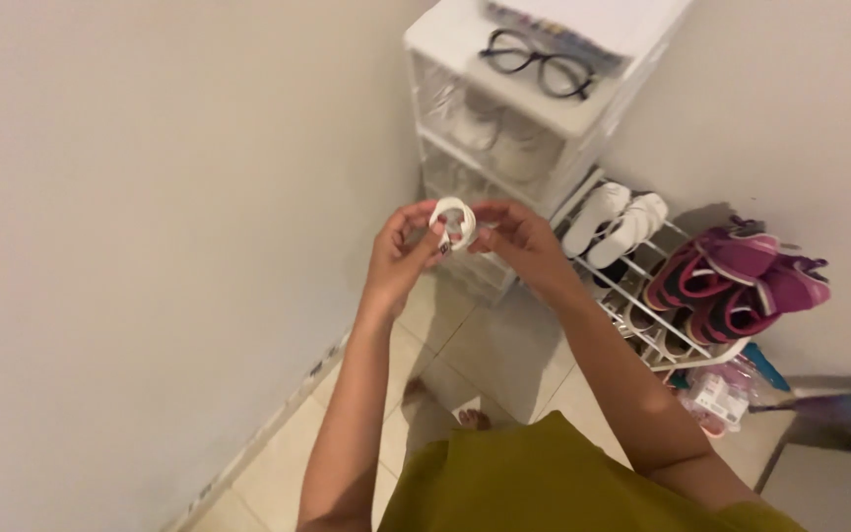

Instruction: Coiling a power strip cable and placing it onto a storage shelf for organization.

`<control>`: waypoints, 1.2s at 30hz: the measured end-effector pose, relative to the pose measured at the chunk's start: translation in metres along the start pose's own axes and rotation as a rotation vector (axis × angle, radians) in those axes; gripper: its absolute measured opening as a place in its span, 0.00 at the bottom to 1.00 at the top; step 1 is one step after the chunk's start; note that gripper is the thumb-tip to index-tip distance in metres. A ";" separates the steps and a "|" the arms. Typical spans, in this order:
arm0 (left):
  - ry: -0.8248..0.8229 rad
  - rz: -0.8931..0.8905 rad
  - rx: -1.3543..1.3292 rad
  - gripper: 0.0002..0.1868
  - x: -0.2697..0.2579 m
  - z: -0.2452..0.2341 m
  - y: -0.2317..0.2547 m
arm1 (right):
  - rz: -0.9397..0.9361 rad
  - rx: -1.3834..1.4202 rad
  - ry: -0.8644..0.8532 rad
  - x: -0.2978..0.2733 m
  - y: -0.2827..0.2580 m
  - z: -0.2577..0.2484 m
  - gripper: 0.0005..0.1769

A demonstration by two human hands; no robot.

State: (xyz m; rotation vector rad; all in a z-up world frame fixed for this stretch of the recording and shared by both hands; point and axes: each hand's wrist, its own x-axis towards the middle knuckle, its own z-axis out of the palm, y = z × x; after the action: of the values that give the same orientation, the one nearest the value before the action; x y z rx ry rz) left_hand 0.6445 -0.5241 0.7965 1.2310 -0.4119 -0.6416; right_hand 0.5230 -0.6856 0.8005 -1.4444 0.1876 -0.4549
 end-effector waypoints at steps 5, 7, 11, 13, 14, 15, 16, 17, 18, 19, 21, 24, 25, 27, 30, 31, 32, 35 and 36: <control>-0.205 0.080 0.038 0.24 0.096 0.037 0.042 | -0.245 -0.377 0.177 0.042 -0.057 -0.045 0.26; -0.314 0.147 0.055 0.24 0.135 0.053 0.065 | -0.401 -0.682 0.247 0.062 -0.084 -0.056 0.26; -0.458 0.171 0.165 0.22 0.209 0.097 0.115 | -0.367 -0.792 0.400 0.118 -0.127 -0.074 0.26; -0.472 0.277 0.327 0.18 0.256 0.117 0.121 | -0.347 -0.898 0.363 0.150 -0.136 -0.095 0.20; -0.499 0.275 0.318 0.18 0.271 0.124 0.123 | -0.339 -0.912 0.387 0.167 -0.133 -0.106 0.20; -0.515 0.275 0.344 0.17 0.286 0.133 0.125 | -0.256 -0.796 0.397 0.183 -0.131 -0.119 0.20; -0.530 0.276 0.370 0.15 0.300 0.143 0.128 | -0.176 -0.678 0.407 0.198 -0.129 -0.134 0.19; -0.557 0.277 0.365 0.15 0.319 0.153 0.120 | -0.175 -0.686 0.433 0.209 -0.131 -0.136 0.19; -0.557 0.277 0.419 0.15 0.336 0.164 0.113 | -0.151 -0.697 0.456 0.218 -0.134 -0.138 0.17; -0.560 0.282 0.474 0.15 0.351 0.176 0.108 | -0.131 -0.708 0.483 0.227 -0.139 -0.140 0.17; -0.576 0.397 0.492 0.14 0.392 0.195 0.084 | -0.091 -0.804 0.571 0.241 -0.138 -0.159 0.17; -0.571 0.553 0.566 0.12 0.441 0.220 0.047 | -0.041 -0.921 0.679 0.263 -0.123 -0.189 0.15; -0.563 0.608 0.627 0.10 0.456 0.231 0.037 | -0.045 -0.945 0.714 0.268 -0.120 -0.200 0.12; -0.586 0.571 0.667 0.10 0.465 0.242 0.035 | -0.011 -0.976 0.769 0.279 -0.109 -0.218 0.13; -0.616 0.516 0.786 0.10 0.470 0.250 0.034 | 0.119 -1.043 0.830 0.291 -0.097 -0.234 0.14; -0.627 0.509 0.863 0.11 0.472 0.253 0.036 | 0.203 -1.080 0.845 0.296 -0.095 -0.238 0.14; -0.635 0.511 0.861 0.11 0.472 0.254 0.035 | 0.206 -1.080 0.852 0.297 -0.095 -0.238 0.14; -0.688 0.543 0.905 0.06 0.471 0.252 0.034 | 0.328 -1.106 0.856 0.302 -0.093 -0.237 0.14; -0.689 0.547 0.955 0.05 0.470 0.251 0.036 | 0.320 -1.153 0.859 0.302 -0.092 -0.238 0.14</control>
State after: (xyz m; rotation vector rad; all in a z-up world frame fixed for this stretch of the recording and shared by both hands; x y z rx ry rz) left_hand 0.8544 -1.0078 0.8820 1.6484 -1.7125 -0.3604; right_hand 0.6849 -1.0309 0.9039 -2.1703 1.5471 -0.7276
